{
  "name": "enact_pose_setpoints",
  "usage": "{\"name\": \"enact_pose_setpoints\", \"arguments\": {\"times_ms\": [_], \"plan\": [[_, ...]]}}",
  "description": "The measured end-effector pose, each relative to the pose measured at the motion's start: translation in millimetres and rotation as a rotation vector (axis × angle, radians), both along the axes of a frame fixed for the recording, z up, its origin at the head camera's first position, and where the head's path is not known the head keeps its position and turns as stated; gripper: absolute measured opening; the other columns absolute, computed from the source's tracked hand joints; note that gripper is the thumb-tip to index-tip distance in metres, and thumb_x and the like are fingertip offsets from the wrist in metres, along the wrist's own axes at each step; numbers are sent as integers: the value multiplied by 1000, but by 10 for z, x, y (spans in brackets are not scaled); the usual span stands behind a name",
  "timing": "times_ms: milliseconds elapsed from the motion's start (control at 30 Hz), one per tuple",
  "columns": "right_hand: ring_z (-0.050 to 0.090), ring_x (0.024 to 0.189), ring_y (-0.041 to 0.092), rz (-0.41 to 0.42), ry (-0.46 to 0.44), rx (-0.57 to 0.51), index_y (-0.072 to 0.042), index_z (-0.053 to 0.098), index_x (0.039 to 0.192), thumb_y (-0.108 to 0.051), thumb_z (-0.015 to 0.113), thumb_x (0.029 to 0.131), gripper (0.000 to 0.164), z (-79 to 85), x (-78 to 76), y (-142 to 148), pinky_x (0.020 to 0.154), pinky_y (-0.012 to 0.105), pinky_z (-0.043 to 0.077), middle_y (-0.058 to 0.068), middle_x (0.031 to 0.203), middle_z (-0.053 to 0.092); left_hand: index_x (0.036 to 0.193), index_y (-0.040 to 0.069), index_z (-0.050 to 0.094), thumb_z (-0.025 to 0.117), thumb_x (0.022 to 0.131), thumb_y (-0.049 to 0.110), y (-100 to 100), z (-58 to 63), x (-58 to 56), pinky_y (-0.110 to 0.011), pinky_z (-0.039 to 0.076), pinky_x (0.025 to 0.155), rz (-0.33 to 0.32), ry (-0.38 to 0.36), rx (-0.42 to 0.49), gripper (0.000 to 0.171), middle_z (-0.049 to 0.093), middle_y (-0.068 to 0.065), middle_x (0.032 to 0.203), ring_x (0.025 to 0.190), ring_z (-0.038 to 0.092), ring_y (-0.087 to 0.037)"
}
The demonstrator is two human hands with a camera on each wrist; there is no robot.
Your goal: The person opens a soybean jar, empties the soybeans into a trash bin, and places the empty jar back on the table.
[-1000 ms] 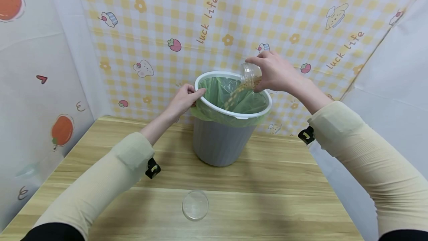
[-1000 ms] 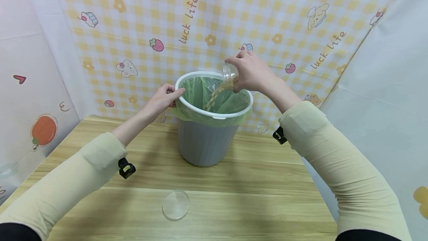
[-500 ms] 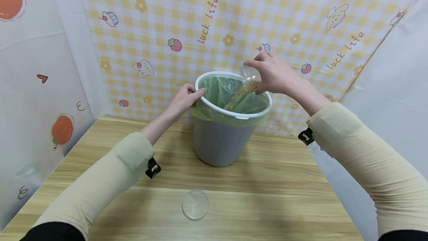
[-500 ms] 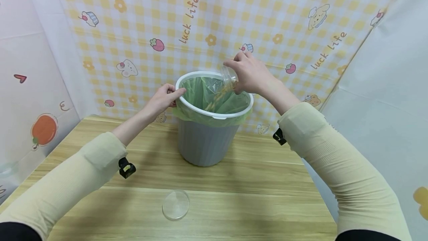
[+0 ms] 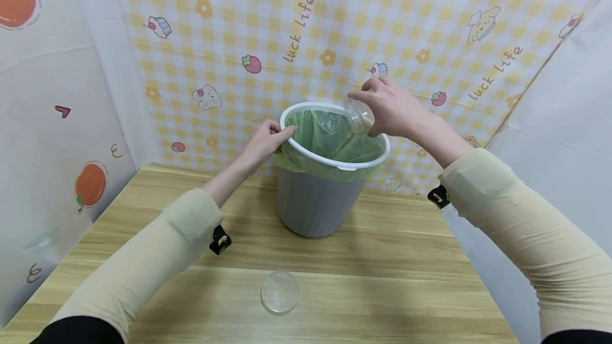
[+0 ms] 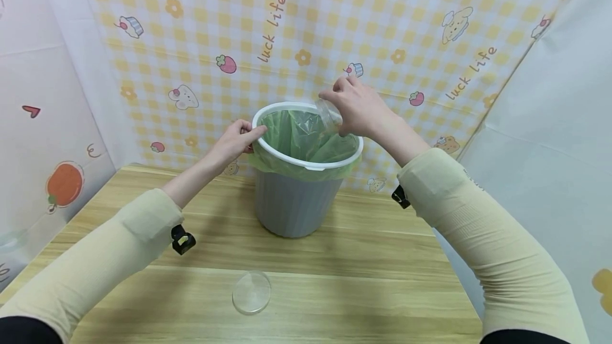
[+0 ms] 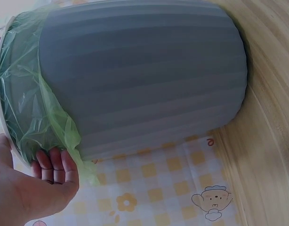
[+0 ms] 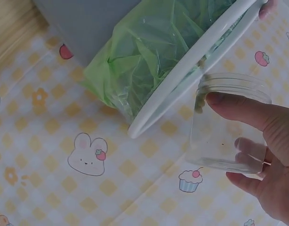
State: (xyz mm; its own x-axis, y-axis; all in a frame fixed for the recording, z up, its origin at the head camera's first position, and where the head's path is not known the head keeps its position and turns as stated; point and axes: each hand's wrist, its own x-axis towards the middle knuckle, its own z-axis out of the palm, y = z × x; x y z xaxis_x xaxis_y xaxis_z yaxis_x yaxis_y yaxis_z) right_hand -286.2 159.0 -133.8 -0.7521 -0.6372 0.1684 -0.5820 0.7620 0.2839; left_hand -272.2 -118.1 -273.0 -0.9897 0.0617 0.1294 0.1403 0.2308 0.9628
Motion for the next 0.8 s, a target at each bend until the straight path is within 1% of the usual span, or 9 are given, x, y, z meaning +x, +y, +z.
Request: {"name": "enact_pose_setpoints", "arguments": {"times_ms": [200, 300, 367, 467, 533, 567, 667, 767, 800], "plan": [[48, 127, 45, 61, 36, 40, -10, 57, 144, -5, 93, 65, 87, -26, 15, 16, 104, 62, 46, 26, 139, 55, 102, 7, 47, 61, 101, 38, 7, 5, 19, -27, 46, 76, -11, 2, 13, 34, 49, -4, 98, 82, 50, -16], [47, 129, 45, 103, 62, 60, -11, 59, 142, -4, 94, 64, 86, -43, 22, 31, 102, 65, 46, 25, 140, 54, 100, 8, 47, 61, 101, 38, 7, 6, 22, -26, 46, 76, -13, 8, 8, 33, 48, -4, 96, 81, 49, -15], [48, 130, 45, 145, 93, 77, -12, 60, 140, -3, 95, 64, 84, -59, 24, 41, 100, 66, 47, 25, 141, 54, 98, 8, 47, 61, 101, 38, 10, 12, 29, -27, 45, 75, -13, 9, 10, 33, 49, -3, 94, 80, 49, -15], [48, 131, 44, 210, 147, 113, -13, 60, 138, -1, 95, 64, 83, -93, 23, 56, 96, 65, 49, 25, 139, 55, 96, 8, 47, 61, 101, 38, 14, 19, 36, -26, 45, 73, -13, 13, 13, 33, 49, -3, 94, 79, 49, -15], [47, 133, 44, 240, 184, 146, -13, 59, 137, 0, 94, 64, 82, -109, 26, 63, 97, 64, 49, 25, 139, 55, 95, 8, 48, 61, 101, 37, 19, 25, 46, -26, 45, 72, -12, 15, 20, 33, 49, -3, 94, 78, 49, -15], [46, 134, 44, 250, 200, 163, -13, 59, 137, 2, 93, 66, 80, -113, 29, 64, 98, 63, 49, 25, 139, 55, 96, 8, 48, 61, 101, 37, 19, 26, 48, -26, 45, 72, -12, 16, 23, 32, 49, -3, 94, 78, 49, -15], [44, 139, 44, 276, 264, 225, -13, 60, 139, 8, 83, 77, 70, -116, 35, 53, 106, 61, 46, 25, 143, 53, 97, 8, 47, 61, 101, 37, 18, 28, 54, -26, 45, 72, -10, 18, 27, 32, 49, -3, 94, 78, 49, -15], [39, 145, 43, 303, 329, 290, -14, 60, 142, 15, 72, 84, 66, -114, 47, 35, 113, 60, 41, 24, 147, 51, 97, 9, 47, 61, 101, 37, 14, 26, 51, -26, 46, 72, -9, 20, 27, 32, 49, -2, 93, 78, 49, -14], [38, 147, 43, 308, 344, 304, -14, 59, 143, 16, 70, 85, 66, -116, 52, 31, 115, 60, 39, 23, 149, 50, 95, 9, 48, 61, 100, 37, 13, 25, 46, -26, 46, 72, -10, 22, 27, 32, 49, -2, 92, 77, 49, -14]]}}
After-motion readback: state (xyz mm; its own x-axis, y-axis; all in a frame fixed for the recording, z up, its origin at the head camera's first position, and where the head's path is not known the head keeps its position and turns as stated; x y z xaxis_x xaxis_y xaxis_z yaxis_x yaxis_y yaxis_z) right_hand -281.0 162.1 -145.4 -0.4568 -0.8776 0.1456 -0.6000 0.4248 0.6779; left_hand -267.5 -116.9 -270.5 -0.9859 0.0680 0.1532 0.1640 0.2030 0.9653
